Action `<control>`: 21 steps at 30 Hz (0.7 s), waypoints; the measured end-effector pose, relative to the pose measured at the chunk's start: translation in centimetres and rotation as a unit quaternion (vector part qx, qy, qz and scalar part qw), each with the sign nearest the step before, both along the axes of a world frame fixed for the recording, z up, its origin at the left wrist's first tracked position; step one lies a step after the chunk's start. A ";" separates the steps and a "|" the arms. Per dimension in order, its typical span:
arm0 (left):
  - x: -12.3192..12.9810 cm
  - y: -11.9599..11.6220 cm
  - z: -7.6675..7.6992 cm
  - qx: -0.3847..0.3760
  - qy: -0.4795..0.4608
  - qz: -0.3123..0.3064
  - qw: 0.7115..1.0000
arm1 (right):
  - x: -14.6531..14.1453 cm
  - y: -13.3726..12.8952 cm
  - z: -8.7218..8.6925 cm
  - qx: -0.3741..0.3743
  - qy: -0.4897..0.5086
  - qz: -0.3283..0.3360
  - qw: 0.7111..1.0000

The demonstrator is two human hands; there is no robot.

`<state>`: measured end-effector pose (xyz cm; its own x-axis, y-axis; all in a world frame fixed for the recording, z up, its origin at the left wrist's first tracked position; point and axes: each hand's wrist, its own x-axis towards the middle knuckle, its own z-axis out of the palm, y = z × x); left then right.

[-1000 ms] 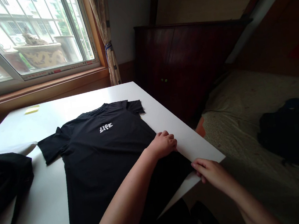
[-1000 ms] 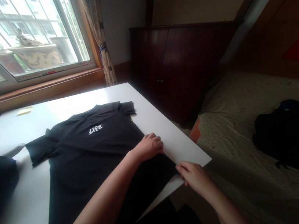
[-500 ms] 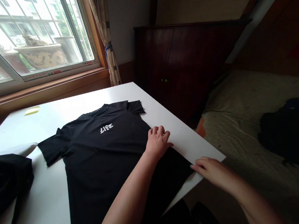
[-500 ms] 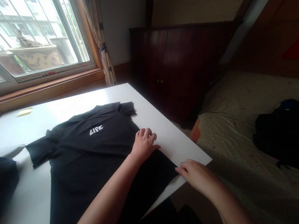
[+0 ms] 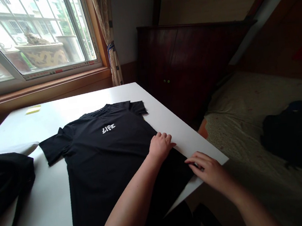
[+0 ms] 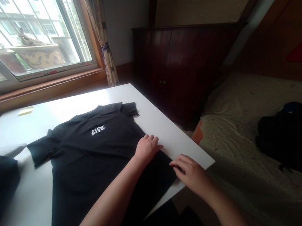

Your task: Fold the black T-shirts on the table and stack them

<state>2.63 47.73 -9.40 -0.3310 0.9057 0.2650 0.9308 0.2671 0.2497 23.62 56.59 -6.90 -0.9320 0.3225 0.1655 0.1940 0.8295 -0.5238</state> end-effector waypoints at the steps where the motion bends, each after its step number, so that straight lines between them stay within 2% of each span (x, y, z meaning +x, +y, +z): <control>1: 0.0 0.0 0.0 0.002 -0.008 0.000 1.000 | -0.3 -0.2 0.1 -0.005 0.008 -0.008 1.000; 5: 0.0 0.1 -0.2 0.023 -0.051 0.000 0.998 | -2.1 -0.7 0.3 -0.003 0.049 -0.001 0.999; 9: -0.8 0.2 0.0 0.068 -0.120 0.004 0.990 | -3.5 -0.5 -0.2 -0.015 0.043 0.018 0.999; 13: -2.6 -0.7 1.0 0.133 -0.209 0.034 0.968 | -3.7 0.2 -0.9 -0.018 0.034 -0.014 0.999; 17: -4.3 -3.7 2.3 0.189 -0.259 0.058 0.945 | -3.6 0.6 -1.4 -0.006 0.035 -0.030 0.999; 21: -5.1 -9.0 3.6 0.204 -0.256 0.050 0.944 | -3.9 0.6 -1.7 0.027 0.038 -0.013 0.999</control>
